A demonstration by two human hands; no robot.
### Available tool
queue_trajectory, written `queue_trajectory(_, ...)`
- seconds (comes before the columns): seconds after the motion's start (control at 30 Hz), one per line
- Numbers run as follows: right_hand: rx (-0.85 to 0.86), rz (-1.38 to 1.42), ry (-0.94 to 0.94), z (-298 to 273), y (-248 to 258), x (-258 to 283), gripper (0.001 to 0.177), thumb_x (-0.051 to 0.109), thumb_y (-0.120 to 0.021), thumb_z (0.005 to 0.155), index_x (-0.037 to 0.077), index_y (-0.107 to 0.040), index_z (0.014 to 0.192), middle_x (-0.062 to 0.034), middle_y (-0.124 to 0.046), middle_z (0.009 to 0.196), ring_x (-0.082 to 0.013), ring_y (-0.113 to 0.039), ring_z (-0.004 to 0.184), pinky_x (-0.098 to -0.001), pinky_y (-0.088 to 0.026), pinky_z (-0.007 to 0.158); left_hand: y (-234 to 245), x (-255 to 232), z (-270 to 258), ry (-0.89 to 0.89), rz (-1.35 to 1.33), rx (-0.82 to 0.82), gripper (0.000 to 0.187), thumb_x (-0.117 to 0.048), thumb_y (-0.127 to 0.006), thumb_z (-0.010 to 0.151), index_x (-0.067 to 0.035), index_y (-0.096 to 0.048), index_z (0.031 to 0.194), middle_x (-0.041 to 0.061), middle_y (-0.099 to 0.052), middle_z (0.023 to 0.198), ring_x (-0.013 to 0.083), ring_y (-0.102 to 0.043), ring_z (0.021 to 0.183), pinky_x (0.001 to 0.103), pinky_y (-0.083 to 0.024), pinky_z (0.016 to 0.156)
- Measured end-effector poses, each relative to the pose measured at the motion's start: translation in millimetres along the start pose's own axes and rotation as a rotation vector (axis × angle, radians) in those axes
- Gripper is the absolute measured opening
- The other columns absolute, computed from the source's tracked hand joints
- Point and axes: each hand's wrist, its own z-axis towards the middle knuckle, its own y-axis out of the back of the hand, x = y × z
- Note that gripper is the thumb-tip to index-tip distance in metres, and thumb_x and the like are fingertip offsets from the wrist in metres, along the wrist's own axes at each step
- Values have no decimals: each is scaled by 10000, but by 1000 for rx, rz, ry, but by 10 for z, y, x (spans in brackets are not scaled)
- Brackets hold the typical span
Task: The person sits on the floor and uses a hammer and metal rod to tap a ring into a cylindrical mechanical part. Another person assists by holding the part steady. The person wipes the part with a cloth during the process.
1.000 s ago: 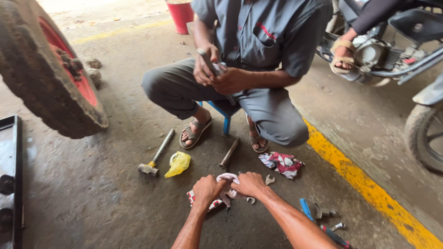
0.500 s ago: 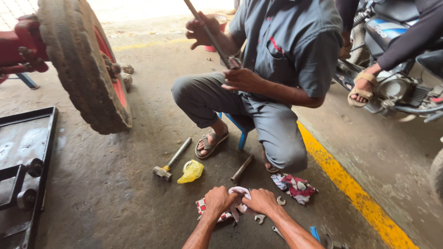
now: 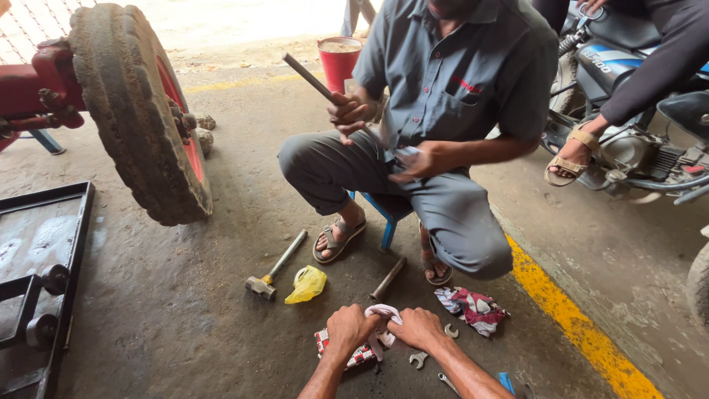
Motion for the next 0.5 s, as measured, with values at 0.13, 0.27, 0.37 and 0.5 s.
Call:
queue_trajectory(0.13,58,8,-8,-19,-48,-21,444,460,-601,817,81,-781,960,-217,-758,940,-381,-746,947,-483,-568,899,1,-5,-24,17,3,40,505,-514,-660,758,-38,-792,862,239,-732,807,412,-731,819,492,-567,785)
queue_trajectory(0.27,23,6,12,5,-78,-39,453,476,-622,814,85,-783,976,-230,-747,956,-398,-734,957,-488,-565,897,-23,10,-10,-14,24,29,525,-534,-668,761,-37,-794,869,260,-726,831,429,-728,845,494,-564,804)
queue_trajectory(0.37,-10,5,31,33,-84,-62,464,488,-638,805,82,-794,967,-242,-735,966,-416,-719,961,-501,-561,891,-65,38,28,-32,36,6,542,-556,-671,753,-43,-794,875,268,-725,850,434,-727,863,499,-564,812)
queue_trajectory(0.5,-25,-6,49,14,-134,-92,484,494,-639,804,58,-792,948,-261,-729,947,-429,-718,938,-516,-561,876,-118,61,59,-12,94,1,580,-583,-662,769,-27,-794,870,267,-727,866,438,-725,876,510,-564,808)
